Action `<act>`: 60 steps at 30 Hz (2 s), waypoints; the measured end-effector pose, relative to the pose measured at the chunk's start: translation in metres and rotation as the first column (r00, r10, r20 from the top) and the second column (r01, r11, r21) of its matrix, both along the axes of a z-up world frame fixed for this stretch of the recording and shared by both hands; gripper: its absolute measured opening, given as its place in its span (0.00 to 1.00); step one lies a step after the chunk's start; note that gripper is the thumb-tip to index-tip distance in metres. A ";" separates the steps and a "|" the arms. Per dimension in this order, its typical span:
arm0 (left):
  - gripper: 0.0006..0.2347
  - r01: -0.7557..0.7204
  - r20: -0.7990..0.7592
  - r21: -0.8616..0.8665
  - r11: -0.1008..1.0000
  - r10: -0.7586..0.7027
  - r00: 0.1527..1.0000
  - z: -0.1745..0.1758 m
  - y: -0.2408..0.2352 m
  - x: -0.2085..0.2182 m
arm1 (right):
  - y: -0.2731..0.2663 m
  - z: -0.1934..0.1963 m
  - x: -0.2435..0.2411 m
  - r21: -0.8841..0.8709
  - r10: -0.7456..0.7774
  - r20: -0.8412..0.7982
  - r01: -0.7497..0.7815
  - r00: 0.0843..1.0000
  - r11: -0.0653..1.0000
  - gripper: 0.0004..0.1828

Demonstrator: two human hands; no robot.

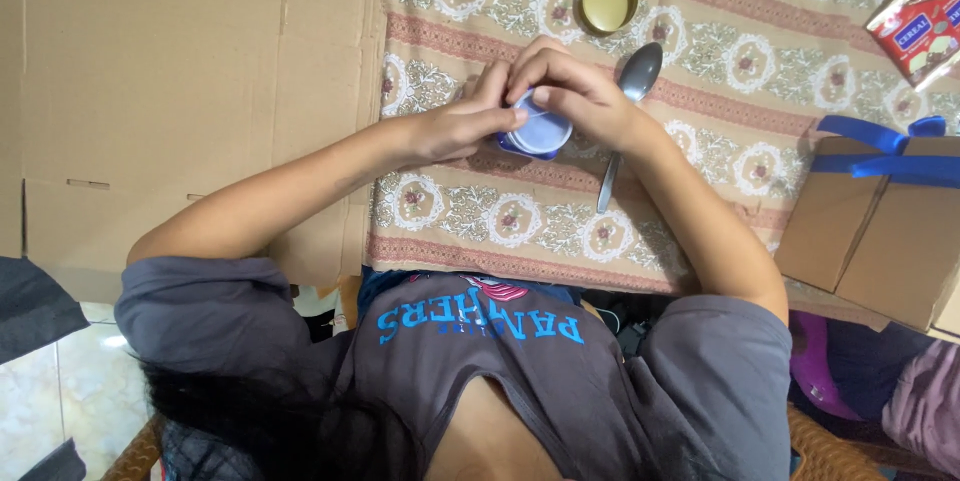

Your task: The person fills small jars with white, blue, and yellow candies by hand and using a spoon, and سپس secures them with lids.

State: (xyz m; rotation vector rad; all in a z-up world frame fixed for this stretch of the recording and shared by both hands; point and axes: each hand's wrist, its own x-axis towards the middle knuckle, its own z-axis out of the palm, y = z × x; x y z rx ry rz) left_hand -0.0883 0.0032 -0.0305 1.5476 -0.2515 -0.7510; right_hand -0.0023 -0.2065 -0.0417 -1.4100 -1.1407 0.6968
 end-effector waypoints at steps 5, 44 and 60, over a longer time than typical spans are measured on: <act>0.19 0.036 0.166 0.086 0.996 -0.050 0.985 -0.001 0.000 0.000 | -0.001 0.016 -0.005 -0.011 -0.082 0.266 0.088 0.960 0.996 0.12; 0.06 -0.198 0.874 0.458 0.867 -0.398 0.278 0.062 0.024 -0.006 | -0.022 0.138 -0.006 -0.512 0.278 0.660 0.147 0.698 0.846 0.23; 0.08 -0.310 0.857 0.515 0.799 -0.473 0.205 0.061 0.022 -0.011 | 0.020 0.141 0.006 -0.810 0.562 0.548 0.227 0.619 0.540 0.23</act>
